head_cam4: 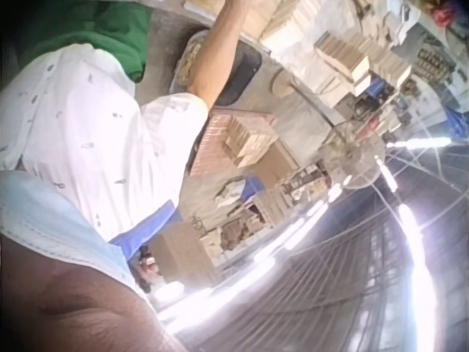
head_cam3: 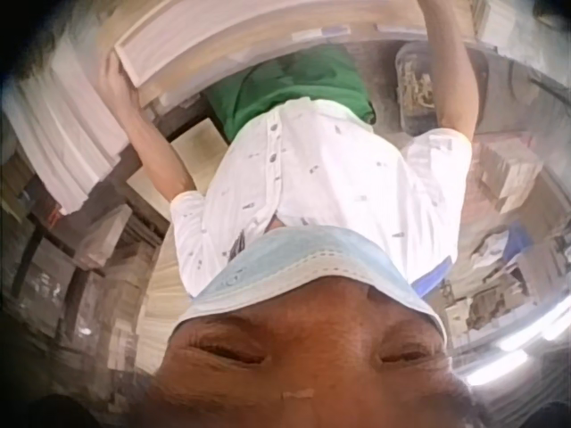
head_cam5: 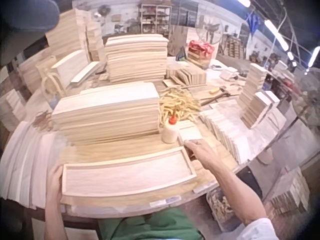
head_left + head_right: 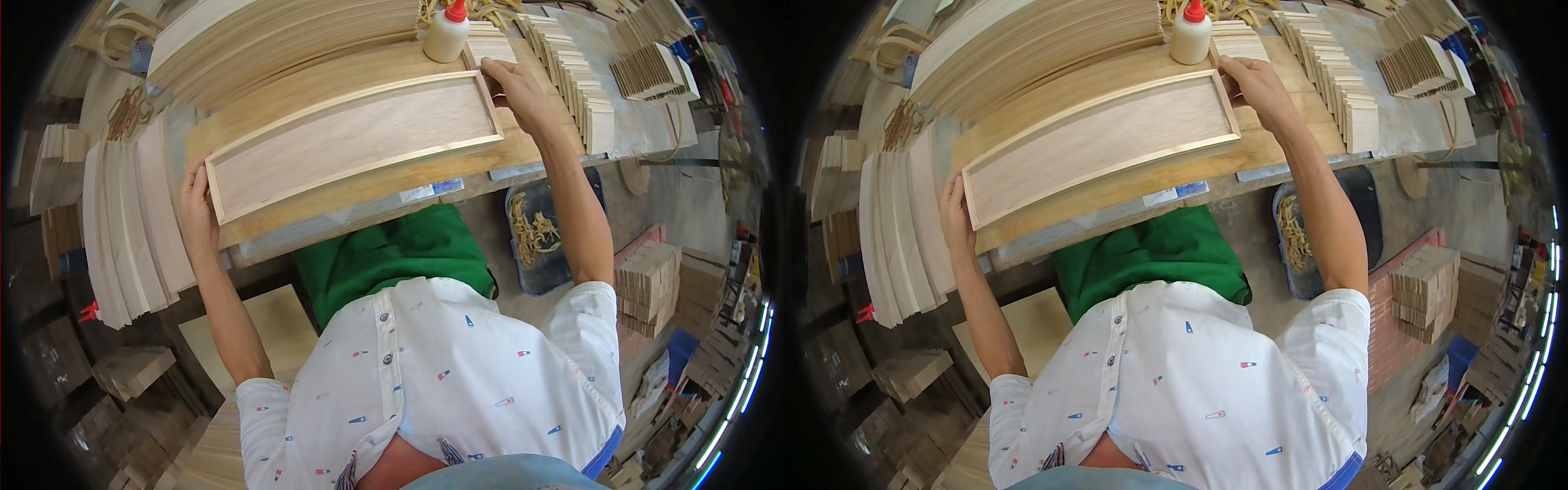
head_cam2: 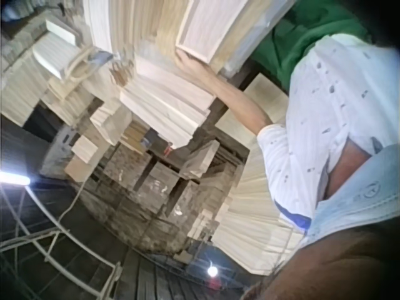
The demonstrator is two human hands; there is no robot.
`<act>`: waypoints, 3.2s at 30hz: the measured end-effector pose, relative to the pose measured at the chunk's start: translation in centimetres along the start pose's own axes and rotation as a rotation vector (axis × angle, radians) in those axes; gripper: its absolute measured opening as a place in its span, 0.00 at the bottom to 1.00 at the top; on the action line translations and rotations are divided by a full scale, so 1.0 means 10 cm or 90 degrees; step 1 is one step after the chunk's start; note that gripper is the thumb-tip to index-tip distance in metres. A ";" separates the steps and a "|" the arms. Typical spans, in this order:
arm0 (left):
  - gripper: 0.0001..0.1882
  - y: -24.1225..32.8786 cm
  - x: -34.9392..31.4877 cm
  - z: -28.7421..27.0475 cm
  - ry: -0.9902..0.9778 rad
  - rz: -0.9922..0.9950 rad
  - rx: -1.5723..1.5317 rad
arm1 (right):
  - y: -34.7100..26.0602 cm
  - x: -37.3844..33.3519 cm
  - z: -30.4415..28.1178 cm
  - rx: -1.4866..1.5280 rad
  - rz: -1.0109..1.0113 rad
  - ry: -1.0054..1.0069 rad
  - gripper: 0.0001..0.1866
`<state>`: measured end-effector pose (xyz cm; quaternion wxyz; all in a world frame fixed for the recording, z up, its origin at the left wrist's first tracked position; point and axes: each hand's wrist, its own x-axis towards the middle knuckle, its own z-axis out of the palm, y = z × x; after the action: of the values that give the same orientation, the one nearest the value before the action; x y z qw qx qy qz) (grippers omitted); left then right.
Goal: The recorder applies glue to wooden panels and assembles them into a rectangular wooden box.
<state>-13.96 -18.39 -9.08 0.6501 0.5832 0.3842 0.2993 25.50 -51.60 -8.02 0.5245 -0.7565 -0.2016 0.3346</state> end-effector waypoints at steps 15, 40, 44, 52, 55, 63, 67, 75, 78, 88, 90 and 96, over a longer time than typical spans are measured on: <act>0.34 0.07 -0.45 -0.33 -0.203 -0.137 0.057 | 0.06 -0.72 -0.08 -0.056 0.200 -0.155 0.39; 0.64 0.05 -0.61 0.04 -0.257 -0.013 0.084 | 0.11 -0.66 -0.05 0.031 -0.123 -0.260 0.62; 0.64 0.01 -0.58 0.04 -0.238 0.015 0.137 | 0.09 -0.60 -0.08 0.038 -0.122 -0.273 0.61; 0.64 -0.02 -0.61 0.10 -0.207 0.066 0.150 | -0.05 -0.24 -0.71 -0.072 -0.081 -0.004 0.24; 0.63 0.02 -0.60 0.10 -0.177 0.021 0.154 | -0.10 0.45 -0.83 -0.157 -0.116 0.143 0.14; 0.44 0.04 -0.80 -0.26 -0.021 0.031 0.090 | -0.30 2.13 -0.49 -0.584 -0.455 0.264 0.14; 0.28 -0.04 -0.98 -0.47 0.104 0.025 0.094 | -0.30 2.59 -0.37 -0.774 -0.392 0.294 0.12; 0.22 0.01 -1.16 -0.46 0.141 0.029 0.098 | -0.92 2.63 -0.77 -0.415 -0.320 0.184 0.10; 0.21 0.02 -1.12 -0.39 0.125 0.052 0.092 | -1.18 2.51 -0.76 -0.300 -0.348 0.220 0.09; 0.16 0.33 -1.09 -0.22 0.191 0.152 0.100 | -1.66 1.69 -0.82 -0.076 -0.409 0.117 0.08; 0.14 0.43 -1.02 -0.06 0.146 0.202 0.081 | -1.66 1.44 -0.83 0.016 -0.405 0.100 0.09; 0.13 0.56 -0.95 0.53 -0.025 0.258 0.074 | -1.69 1.28 -0.74 -0.226 -0.356 0.131 0.10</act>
<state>-14.13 -28.33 -1.99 0.5492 0.6906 0.2629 0.3902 40.50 -41.84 5.52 0.4735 -0.7813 -0.4023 0.0597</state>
